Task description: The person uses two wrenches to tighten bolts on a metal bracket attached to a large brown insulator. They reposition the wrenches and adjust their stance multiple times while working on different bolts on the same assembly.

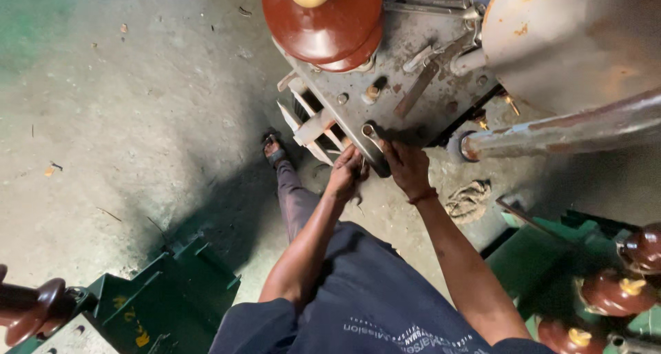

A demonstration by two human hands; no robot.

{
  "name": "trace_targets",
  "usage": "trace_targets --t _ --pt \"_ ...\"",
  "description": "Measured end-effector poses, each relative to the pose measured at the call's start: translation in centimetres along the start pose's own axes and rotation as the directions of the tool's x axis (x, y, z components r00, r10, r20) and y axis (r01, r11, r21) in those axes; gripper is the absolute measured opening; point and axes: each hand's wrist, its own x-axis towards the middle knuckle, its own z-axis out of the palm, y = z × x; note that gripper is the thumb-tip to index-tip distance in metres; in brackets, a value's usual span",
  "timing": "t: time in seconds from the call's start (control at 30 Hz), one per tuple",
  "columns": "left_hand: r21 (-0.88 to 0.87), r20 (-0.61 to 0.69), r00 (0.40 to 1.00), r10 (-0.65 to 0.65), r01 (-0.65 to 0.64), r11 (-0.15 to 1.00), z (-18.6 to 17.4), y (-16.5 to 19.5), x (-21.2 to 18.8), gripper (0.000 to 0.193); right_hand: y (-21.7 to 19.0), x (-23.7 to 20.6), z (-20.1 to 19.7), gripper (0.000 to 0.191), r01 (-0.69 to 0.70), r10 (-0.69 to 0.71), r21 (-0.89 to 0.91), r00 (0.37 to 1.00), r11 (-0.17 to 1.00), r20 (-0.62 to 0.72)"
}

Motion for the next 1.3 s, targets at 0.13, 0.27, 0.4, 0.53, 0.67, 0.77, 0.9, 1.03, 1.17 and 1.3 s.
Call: trace_targets --t 0.13,0.27,0.4,0.53,0.67,0.77,0.9,1.03,1.17,1.3 --pt "0.378 -0.090 0.946 -0.311 0.322 0.868 -2.6 6.8 2.7 0.036 0.2 0.0 0.2 0.033 -0.079 0.079 0.014 0.996 0.997 0.040" --pt "0.612 0.066 0.903 -0.424 0.299 0.732 -2.9 11.1 7.3 0.036 0.5 0.0 0.3 0.034 -0.072 0.066 0.098 0.996 0.993 0.057" --pt "0.407 0.049 0.991 -0.124 0.094 0.909 -0.9 5.6 5.4 0.036 0.7 0.0 0.3 0.034 0.046 -0.043 0.026 0.994 0.999 -0.103" --pt "-0.046 0.089 0.990 0.111 -0.107 0.993 0.7 0.0 0.8 0.034 0.6 -0.1 0.2 0.037 -0.085 0.084 0.033 0.996 0.996 0.021" --pt "0.175 0.098 0.978 -0.182 0.163 0.971 -1.6 5.2 1.6 0.039 0.3 0.0 0.1 0.038 -0.080 0.080 -0.022 0.996 0.997 0.026" --pt "0.524 0.032 0.912 -0.410 0.334 0.784 -3.4 10.7 5.7 0.037 0.2 0.0 -0.1 0.036 -0.157 0.150 0.055 0.982 0.986 0.119" --pt "0.519 0.140 0.914 -0.382 0.260 0.814 -2.0 9.5 7.2 0.034 -0.2 0.1 -0.2 0.033 -0.129 0.122 0.087 0.989 0.988 0.080" --pt "-0.066 -0.036 0.998 -0.053 0.050 0.997 0.6 0.3 2.1 0.034 -0.5 0.2 -0.3 0.036 -0.204 0.205 -0.019 0.974 0.979 0.098" --pt "0.073 -0.019 0.987 -0.157 0.158 0.985 -0.4 0.6 0.1 0.026 -0.4 0.0 0.0 0.030 -0.147 0.145 0.020 0.987 0.989 0.071" --pt "0.435 -0.206 0.913 -0.352 0.408 0.803 -2.8 6.7 2.7 0.024 0.4 -0.2 0.4 0.027 -0.046 0.049 0.079 0.998 0.996 -0.035"
